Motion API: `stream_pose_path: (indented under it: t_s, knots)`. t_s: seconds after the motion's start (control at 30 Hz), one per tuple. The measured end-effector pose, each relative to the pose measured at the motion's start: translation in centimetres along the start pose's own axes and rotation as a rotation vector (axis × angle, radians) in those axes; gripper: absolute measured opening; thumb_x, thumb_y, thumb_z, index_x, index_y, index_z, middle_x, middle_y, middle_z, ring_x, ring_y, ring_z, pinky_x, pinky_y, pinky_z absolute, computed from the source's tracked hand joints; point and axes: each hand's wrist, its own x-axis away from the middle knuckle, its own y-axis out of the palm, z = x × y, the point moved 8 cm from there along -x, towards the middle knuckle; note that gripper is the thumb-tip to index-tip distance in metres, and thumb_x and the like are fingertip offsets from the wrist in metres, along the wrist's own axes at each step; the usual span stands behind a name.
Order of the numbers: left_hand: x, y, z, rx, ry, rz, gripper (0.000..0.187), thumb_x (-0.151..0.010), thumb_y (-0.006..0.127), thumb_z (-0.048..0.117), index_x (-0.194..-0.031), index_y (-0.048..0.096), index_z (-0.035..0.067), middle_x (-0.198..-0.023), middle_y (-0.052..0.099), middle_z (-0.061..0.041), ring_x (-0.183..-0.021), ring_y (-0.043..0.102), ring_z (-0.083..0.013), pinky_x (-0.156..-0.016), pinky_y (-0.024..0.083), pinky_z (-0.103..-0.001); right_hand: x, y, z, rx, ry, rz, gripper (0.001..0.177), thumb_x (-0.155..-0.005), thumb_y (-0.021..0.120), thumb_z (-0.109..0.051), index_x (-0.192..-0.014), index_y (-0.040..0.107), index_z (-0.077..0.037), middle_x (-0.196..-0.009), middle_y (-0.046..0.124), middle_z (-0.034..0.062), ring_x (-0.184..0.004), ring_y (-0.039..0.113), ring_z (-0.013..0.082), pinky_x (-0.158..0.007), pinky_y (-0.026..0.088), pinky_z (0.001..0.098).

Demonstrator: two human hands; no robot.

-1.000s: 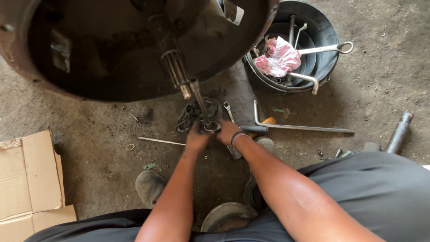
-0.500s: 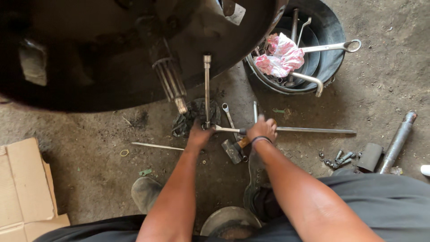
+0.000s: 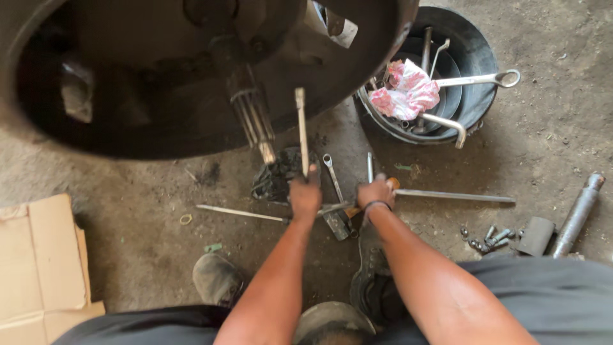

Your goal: The person uses a ratchet wrench to tighten bolts on a large circular metal component of a machine. They repeatedly reposition the wrench and apply force to secure the fasteners.

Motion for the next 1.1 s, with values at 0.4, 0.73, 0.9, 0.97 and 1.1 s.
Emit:
stream_pose_path:
  t_s: [0.4, 0.73, 0.9, 0.97, 1.1]
  knots:
    - [3.7, -3.6, 13.1, 0.780, -0.255, -0.521, 0.030, -0.099, 0.065, 0.033, -0.097, 0.059, 0.004, -0.074, 0.062, -0.007, -0.056, 0.057, -0.0181, -0.049, 0.051, -0.037, 0.6, -3.1, -5.4, -1.913, 0.424, -0.392, 0.017, -0.085, 0.062, -0.019, -0.098, 0.053, -0.013, -0.071, 0.052, 0.0092, -0.059, 0.055, 0.0248, -0.057, 0.050, 0.0418]
    - [2.3, -8.3, 14.3, 0.752, 0.143, -0.407, 0.033, -0.091, 0.055, -0.002, -0.123, 0.056, -0.002, -0.106, 0.065, -0.013, -0.082, 0.068, -0.0206, -0.069, 0.065, -0.039, 7.6, -11.8, -10.5, -1.993, 0.330, -0.286, 0.008, -0.086, 0.061, -0.010, -0.088, 0.054, -0.007, -0.066, 0.050, 0.0054, -0.052, 0.050, 0.0216, -0.053, 0.047, 0.0438]
    - [1.1, -8.2, 12.9, 0.743, 0.051, -0.352, 0.027, -0.091, 0.056, -0.001, -0.118, 0.059, 0.001, -0.103, 0.063, -0.013, -0.072, 0.067, -0.0248, -0.060, 0.062, -0.038, 8.7, -11.0, -10.6, -2.041, 0.400, -0.335, 0.008, -0.089, 0.059, -0.013, -0.088, 0.052, -0.010, -0.066, 0.047, 0.0047, -0.051, 0.050, 0.0223, -0.052, 0.048, 0.0436]
    - [0.4, -8.6, 12.4, 0.764, -0.001, -0.306, 0.022, -0.093, 0.058, -0.001, -0.114, 0.062, -0.003, -0.101, 0.064, -0.016, -0.072, 0.067, -0.0258, -0.059, 0.061, -0.038, 7.9, -10.4, -11.0, -2.033, 0.364, -0.364, 0.010, -0.091, 0.060, -0.016, -0.091, 0.053, -0.009, -0.067, 0.050, 0.0061, -0.053, 0.053, 0.0239, -0.052, 0.051, 0.0447]
    - [-0.3, -9.0, 12.3, 0.763, 0.000, -0.207, 0.019, -0.093, 0.060, -0.003, -0.111, 0.064, -0.005, -0.099, 0.068, -0.017, -0.070, 0.067, -0.0248, -0.058, 0.060, -0.036, 6.2, -8.0, -10.9, -1.857, 0.267, -0.497, 0.015, -0.093, 0.059, -0.023, -0.097, 0.057, -0.008, -0.073, 0.065, 0.0090, -0.060, 0.066, 0.0289, -0.056, 0.059, 0.0480]
